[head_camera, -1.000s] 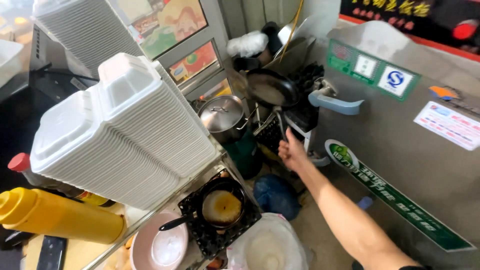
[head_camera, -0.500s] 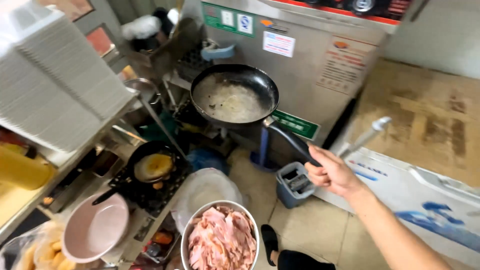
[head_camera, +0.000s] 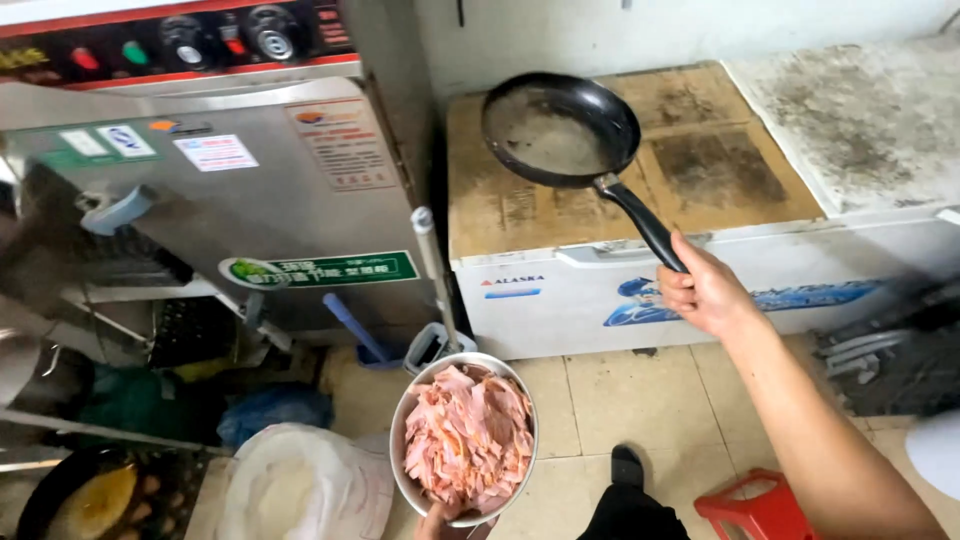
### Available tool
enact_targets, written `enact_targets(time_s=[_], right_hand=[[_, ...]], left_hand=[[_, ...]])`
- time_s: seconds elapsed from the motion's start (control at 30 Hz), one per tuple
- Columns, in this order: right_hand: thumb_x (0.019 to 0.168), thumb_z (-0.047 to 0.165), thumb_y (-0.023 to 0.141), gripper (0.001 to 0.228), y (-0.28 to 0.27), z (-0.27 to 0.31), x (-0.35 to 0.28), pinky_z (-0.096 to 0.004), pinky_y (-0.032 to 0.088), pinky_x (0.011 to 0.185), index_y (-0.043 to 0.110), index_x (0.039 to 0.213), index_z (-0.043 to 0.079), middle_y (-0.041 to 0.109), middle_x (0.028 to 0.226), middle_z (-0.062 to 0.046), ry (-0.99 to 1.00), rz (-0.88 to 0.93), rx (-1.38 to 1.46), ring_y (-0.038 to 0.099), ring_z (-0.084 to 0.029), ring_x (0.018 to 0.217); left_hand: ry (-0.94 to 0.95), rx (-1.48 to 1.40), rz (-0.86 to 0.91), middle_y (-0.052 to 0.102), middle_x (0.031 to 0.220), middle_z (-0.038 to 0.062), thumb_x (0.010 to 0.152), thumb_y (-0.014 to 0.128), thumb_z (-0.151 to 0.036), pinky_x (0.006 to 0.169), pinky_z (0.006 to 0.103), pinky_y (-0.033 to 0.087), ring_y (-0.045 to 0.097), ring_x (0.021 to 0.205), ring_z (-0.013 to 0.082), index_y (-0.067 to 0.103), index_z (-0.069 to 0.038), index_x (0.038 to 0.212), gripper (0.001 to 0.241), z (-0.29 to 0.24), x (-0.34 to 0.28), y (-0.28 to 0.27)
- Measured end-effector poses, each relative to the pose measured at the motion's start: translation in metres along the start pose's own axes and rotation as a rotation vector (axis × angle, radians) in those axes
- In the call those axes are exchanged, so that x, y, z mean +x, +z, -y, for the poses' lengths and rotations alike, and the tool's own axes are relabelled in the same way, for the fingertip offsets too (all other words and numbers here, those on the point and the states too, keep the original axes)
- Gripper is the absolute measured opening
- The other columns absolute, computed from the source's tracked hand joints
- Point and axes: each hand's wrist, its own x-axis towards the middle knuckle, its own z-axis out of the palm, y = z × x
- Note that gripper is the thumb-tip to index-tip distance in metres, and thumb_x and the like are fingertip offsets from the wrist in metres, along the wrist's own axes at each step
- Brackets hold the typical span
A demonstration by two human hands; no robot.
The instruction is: Slicing meat and assembling a banh mi sandwich at a food stall.
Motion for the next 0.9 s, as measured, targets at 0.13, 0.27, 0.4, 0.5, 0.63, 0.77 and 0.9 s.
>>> enact_targets(time_s=[0.13,0.27,0.4,0.5,0.63,0.77,0.9], right_hand=[[0.102,0.044,0.049,0.032,-0.105,-0.022,0.038,-0.023,0.02,0.042,0.058,0.13,0.032,0.031,0.056,0.008,0.061,-0.273,-0.069,0.026,-0.005,0.045],[0.101,0.045,0.053,0.04,-0.216,-0.038,0.092,-0.025,0.022,0.042,0.054,0.137,0.026,0.031,0.056,0.007,0.016,-0.232,-0.033,0.026,-0.006,0.044],[0.101,0.048,0.056,0.039,-0.267,-0.029,0.148,-0.024,0.022,0.044,0.054,0.133,0.025,0.033,0.059,0.008,0.089,-0.28,0.024,0.027,-0.005,0.047],[0.102,0.051,0.057,0.046,-0.302,-0.039,0.205,-0.027,0.035,0.055,0.051,0.134,0.019,0.046,0.072,0.005,0.157,-0.197,-0.042,0.041,-0.007,0.06],[0.096,0.049,0.064,0.069,-0.359,-0.08,0.257,-0.037,0.047,0.102,0.04,0.15,0.013,0.059,0.14,-0.001,-0.085,-0.118,-0.37,0.058,-0.017,0.125],[0.098,0.059,0.046,0.076,-0.266,0.035,0.134,-0.048,0.044,0.11,0.044,0.153,0.008,0.06,0.146,-0.022,0.241,-0.032,-0.075,0.054,-0.033,0.133],[0.093,0.045,0.051,0.069,-0.295,0.046,0.116,-0.06,0.047,0.105,0.042,0.147,0.003,0.058,0.142,-0.022,0.379,0.355,0.454,0.058,-0.038,0.127]], left_hand=[[0.107,0.018,-0.167,0.069,0.124,0.021,0.079,0.058,-0.023,0.093,0.0595,0.06,0.071,0.109,0.0373,0.047,-0.006,0.145,0.069,0.013,0.013,0.133],[0.13,0.039,-0.072,0.069,0.125,0.014,0.077,0.056,-0.019,0.096,0.0544,0.059,0.069,0.11,0.0308,0.047,-0.012,0.144,0.068,0.053,0.06,0.24],[0.158,-0.058,-0.081,0.07,0.124,0.017,0.087,0.052,-0.024,0.099,0.05,0.053,0.069,0.11,0.0308,0.051,-0.003,0.14,0.058,0.071,0.065,0.368],[0.194,0.033,-0.094,0.069,0.123,0.018,0.088,0.051,-0.021,0.103,0.0497,0.054,0.07,0.109,0.0318,0.054,0.004,0.134,0.052,0.078,0.087,0.433],[0.276,0.191,-0.006,0.07,0.115,0.019,0.084,0.054,-0.016,0.099,0.0514,0.057,0.071,0.103,0.0349,0.058,0.006,0.12,0.043,0.082,0.123,0.494],[0.249,0.191,-0.052,0.071,0.115,0.015,0.084,0.056,-0.018,0.097,0.0495,0.059,0.071,0.103,0.0314,0.059,0.0,0.119,0.039,0.085,0.16,0.542],[0.227,0.178,0.002,0.068,0.115,0.013,0.088,0.057,-0.018,0.096,0.048,0.059,0.07,0.102,0.0297,0.053,0.0,0.121,0.038,0.088,0.214,0.559]])
